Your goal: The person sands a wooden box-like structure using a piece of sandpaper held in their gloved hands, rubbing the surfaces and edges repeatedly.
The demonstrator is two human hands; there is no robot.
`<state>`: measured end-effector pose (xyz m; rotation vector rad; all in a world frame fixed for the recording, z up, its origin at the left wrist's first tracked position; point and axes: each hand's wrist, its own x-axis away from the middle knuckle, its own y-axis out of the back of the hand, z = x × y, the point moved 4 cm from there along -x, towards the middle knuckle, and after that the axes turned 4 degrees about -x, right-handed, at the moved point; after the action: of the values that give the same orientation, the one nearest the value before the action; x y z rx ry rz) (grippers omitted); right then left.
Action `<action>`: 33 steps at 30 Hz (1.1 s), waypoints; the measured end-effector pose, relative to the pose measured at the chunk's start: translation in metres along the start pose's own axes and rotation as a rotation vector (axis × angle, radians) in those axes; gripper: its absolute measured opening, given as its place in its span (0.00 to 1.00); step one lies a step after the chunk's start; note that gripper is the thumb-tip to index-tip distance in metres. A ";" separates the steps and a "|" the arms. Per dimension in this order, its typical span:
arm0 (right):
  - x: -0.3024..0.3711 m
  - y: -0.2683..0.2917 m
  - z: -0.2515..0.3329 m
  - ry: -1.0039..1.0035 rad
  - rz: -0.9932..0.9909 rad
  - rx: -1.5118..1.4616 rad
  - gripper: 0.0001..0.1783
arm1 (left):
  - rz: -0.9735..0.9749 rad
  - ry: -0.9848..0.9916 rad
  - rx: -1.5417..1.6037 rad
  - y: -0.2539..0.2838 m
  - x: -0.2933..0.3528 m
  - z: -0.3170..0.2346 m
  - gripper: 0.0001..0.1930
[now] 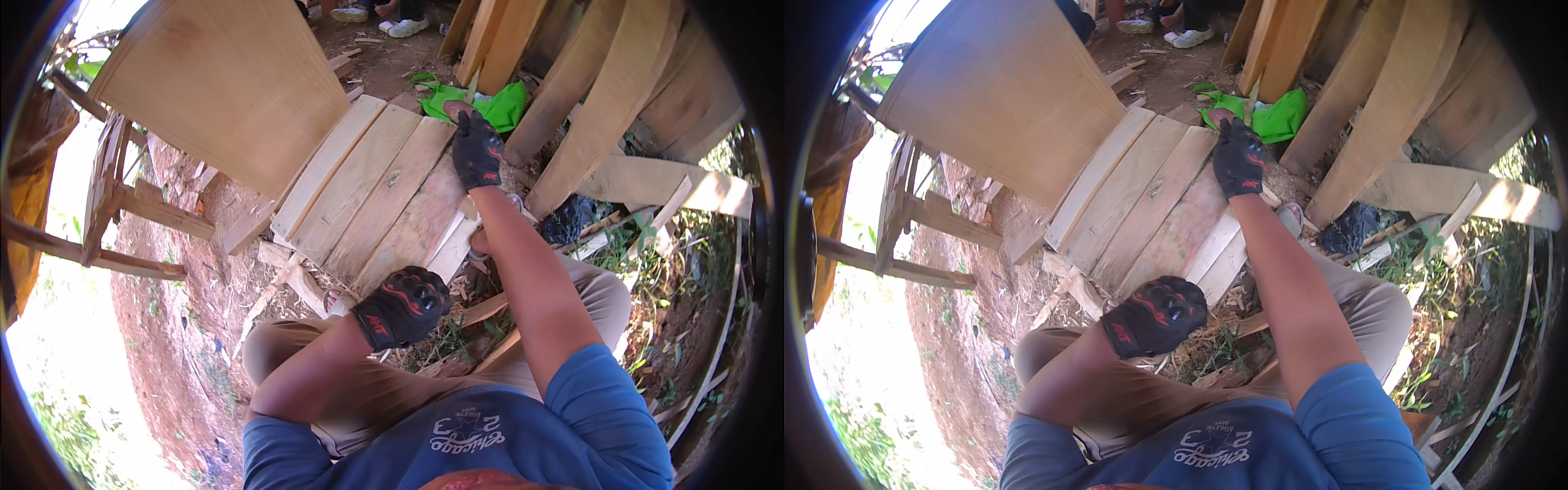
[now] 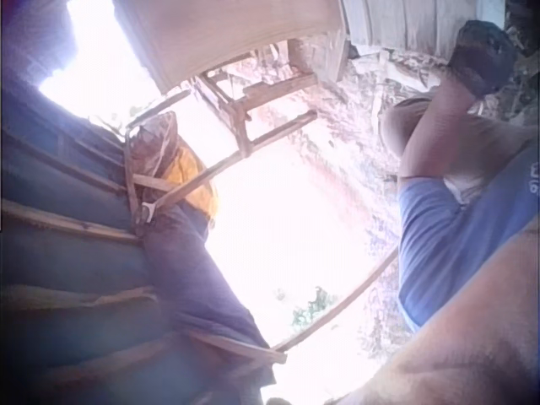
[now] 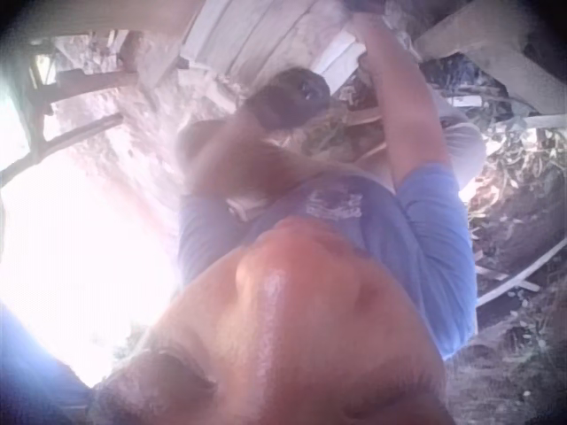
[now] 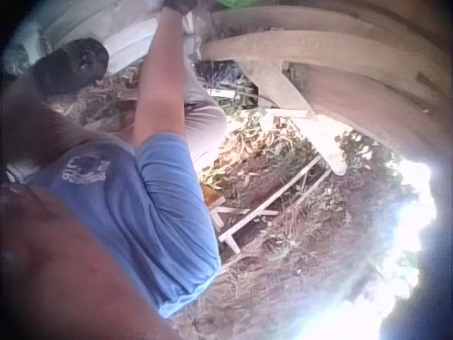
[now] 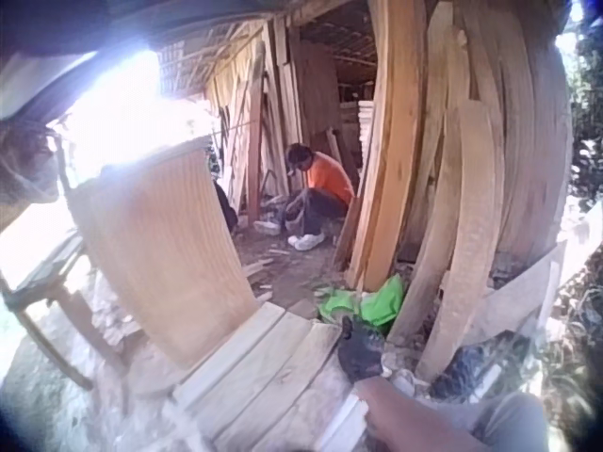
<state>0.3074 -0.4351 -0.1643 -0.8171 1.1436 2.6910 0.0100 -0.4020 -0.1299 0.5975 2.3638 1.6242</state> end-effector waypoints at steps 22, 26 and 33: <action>0.081 0.051 0.034 0.605 0.437 -0.021 0.18 | -0.174 0.292 -0.250 -0.015 0.053 -0.012 0.27; -0.002 0.091 -0.012 0.104 -0.007 -0.101 0.20 | -0.298 0.386 -0.197 -0.026 0.043 -0.010 0.28; 0.066 0.044 0.023 0.697 0.229 0.138 0.19 | -0.285 0.320 -0.222 -0.029 0.035 -0.009 0.28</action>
<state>0.2288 -0.4579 -0.1571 -1.7750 1.6066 2.5009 -0.0315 -0.4034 -0.1516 -0.0452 2.2907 1.9208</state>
